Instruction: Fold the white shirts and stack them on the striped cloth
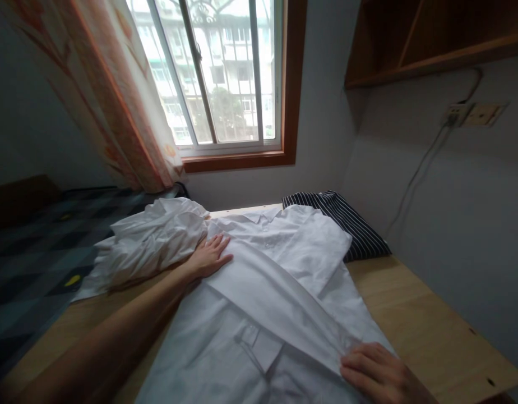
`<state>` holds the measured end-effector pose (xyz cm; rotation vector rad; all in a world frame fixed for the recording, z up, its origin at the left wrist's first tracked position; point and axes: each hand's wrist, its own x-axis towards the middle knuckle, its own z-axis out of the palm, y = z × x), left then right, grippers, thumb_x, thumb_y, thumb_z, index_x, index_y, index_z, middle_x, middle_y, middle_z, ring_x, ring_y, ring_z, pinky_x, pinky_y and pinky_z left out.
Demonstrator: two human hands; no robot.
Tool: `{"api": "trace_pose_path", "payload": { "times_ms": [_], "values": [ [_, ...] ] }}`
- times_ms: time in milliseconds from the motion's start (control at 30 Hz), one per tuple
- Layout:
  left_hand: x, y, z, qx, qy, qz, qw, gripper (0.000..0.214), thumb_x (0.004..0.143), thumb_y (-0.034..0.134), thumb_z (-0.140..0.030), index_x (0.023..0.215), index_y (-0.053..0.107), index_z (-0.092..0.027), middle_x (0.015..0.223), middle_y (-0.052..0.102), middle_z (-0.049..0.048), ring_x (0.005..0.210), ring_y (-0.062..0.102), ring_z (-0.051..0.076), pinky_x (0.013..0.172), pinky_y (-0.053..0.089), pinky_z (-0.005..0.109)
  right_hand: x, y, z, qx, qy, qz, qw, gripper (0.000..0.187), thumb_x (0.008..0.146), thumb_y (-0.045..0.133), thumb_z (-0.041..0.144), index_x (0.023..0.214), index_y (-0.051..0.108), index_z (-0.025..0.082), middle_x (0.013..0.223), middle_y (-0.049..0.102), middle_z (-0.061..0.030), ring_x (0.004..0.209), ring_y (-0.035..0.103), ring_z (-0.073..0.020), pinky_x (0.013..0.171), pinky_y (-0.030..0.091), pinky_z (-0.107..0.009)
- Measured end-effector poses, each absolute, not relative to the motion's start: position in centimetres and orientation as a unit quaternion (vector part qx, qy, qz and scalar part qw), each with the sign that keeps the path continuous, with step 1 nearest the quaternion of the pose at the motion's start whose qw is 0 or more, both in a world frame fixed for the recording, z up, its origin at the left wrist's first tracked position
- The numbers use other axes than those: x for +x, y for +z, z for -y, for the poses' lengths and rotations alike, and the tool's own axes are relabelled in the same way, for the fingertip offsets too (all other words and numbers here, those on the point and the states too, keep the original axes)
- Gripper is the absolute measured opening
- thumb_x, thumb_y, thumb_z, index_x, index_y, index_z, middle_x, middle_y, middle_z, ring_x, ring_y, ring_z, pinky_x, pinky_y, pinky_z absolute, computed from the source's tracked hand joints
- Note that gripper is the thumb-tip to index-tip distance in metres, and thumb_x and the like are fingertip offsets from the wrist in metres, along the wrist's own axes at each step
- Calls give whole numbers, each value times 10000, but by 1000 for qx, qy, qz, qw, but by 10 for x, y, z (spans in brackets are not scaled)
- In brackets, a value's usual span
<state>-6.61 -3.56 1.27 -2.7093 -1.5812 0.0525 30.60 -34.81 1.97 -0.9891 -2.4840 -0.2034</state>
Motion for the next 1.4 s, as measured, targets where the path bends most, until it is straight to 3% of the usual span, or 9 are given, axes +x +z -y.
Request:
{"api": "trace_pose_path", "payload": {
  "times_ms": [133, 300, 400, 567, 800, 1067, 1233, 1400],
  "values": [
    [-44, 27, 61, -876, -11, 477, 64, 656, 926, 404, -529, 1471, 373, -166, 1553, 305, 168, 1447, 234, 337, 1149, 117, 568, 294, 31, 329, -432, -24, 869, 239, 421, 885, 595, 389, 1284, 601, 257, 1219, 668, -78, 1111, 628, -234, 923, 533, -322],
    [-12, 18, 93, -911, -23, 412, 18, 706, 935, 349, -574, 1507, 294, -163, 1576, 263, 138, 1462, 202, 303, 1165, 128, 541, 228, 31, 252, -429, -9, 876, 221, 644, 940, 480, 486, 1474, 374, 141, 1519, 375, -155, 1422, 302, -284, 1142, 317, -467],
    [-14, 5, 93, -923, -5, 385, -20, 667, 954, 291, -575, 1518, 278, -221, 1588, 240, 90, 1472, 172, 287, 1167, 131, 527, 197, 19, 215, -413, 27, 898, 150, 720, 931, 478, 527, 1495, 317, 109, 1543, 318, -174, 1449, 235, -284, 1176, 230, -483],
    [-33, 4, 83, -924, 1, 380, -39, 658, 944, 265, -627, 1517, 276, -304, 1603, 182, 39, 1482, 135, 261, 1176, 108, 499, 200, 0, 211, -401, 77, 909, 85, 681, 967, 367, 559, 1507, 299, 151, 1563, 268, -164, 1458, 207, -273, 1179, 173, -502],
    [-46, 7, 67, -904, 5, 426, -40, 675, 935, 279, -637, 1518, 277, -297, 1602, 171, 56, 1476, 158, 281, 1163, 139, 511, 240, -11, 256, -427, 75, 896, 99, 684, 957, 421, 547, 1537, 200, 257, 1588, 221, -106, 1463, 191, -271, 1177, 188, -492],
    [-71, 6, 43, -881, 5, 471, -38, 662, 938, 323, -583, 1509, 313, -251, 1594, 211, 88, 1468, 179, 301, 1160, 152, 520, 264, -16, 290, -421, 53, 898, 116, 751, 920, 485, 574, 1534, 201, 249, 1561, 298, -102, 1443, 258, -261, 1167, 248, -457],
    [-88, 1, 30, -849, -159, 495, -97, 561, 910, 414, -452, 1355, 520, -126, 1469, 453, 151, 1378, 385, 268, 1142, 276, 421, 266, -16, 297, -442, 60, 887, 118, 671, 936, 481, 533, 1516, 282, 261, 1538, 356, -96, 1424, 304, -271, 1142, 291, -491],
    [-100, 2, 25, -685, -381, 555, -278, 444, 909, 371, -365, 1225, 557, -115, 1257, 617, 141, 1150, 588, 201, 1011, 448, 329, 233, -5, 295, -491, 56, 851, 178, 407, 935, 521, 395, 1301, 573, 223, 1369, 557, -120, 1339, 428, -276, 1117, 310, -524]
  ]
}}
